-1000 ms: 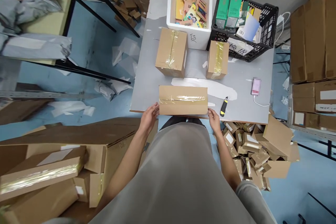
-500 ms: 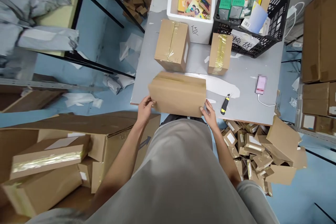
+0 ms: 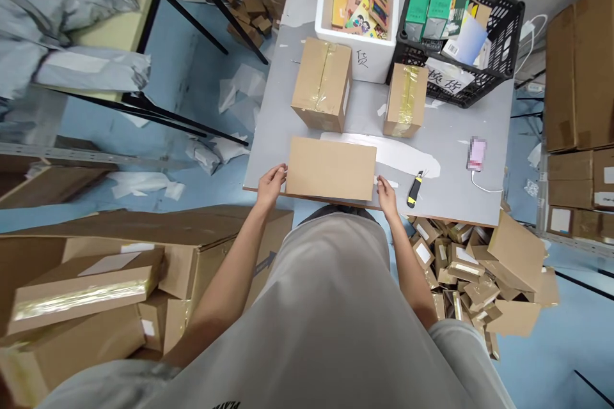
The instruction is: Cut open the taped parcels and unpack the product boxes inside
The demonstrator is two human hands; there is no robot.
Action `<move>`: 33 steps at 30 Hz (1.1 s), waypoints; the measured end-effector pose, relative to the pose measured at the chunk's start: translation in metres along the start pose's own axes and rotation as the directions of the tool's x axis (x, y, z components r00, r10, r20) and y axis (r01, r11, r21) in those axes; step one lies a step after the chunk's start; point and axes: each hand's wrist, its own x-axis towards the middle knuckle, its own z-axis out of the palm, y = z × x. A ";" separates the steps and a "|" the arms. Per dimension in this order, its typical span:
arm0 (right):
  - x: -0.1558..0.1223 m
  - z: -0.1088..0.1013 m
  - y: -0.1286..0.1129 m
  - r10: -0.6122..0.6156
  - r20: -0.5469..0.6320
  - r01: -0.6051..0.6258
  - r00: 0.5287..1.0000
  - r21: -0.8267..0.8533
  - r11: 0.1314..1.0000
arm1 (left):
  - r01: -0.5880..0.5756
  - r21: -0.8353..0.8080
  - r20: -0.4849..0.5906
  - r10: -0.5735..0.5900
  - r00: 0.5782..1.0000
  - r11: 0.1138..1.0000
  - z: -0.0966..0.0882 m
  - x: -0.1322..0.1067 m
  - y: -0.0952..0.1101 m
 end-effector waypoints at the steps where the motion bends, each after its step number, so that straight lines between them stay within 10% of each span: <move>1: -0.005 -0.004 0.008 0.017 -0.022 -0.018 1.000 -0.023 1.000 | 0.056 -0.030 0.000 -0.056 0.998 0.998 -0.004 -0.002 -0.007; 13: -0.043 0.027 0.020 -0.043 -0.069 0.035 0.997 -0.124 0.992 | 0.143 -0.006 0.199 -0.139 0.970 0.990 0.003 -0.029 -0.042; 24: -0.078 0.044 -0.062 -0.249 -0.199 0.233 0.948 -0.104 0.967 | -0.262 -0.033 0.072 0.263 0.962 0.965 -0.036 -0.045 0.030; 33: -0.050 0.058 -0.062 -0.210 -0.235 0.139 0.949 -0.287 0.948 | -0.135 0.084 -0.010 0.136 0.991 0.987 -0.028 -0.021 0.041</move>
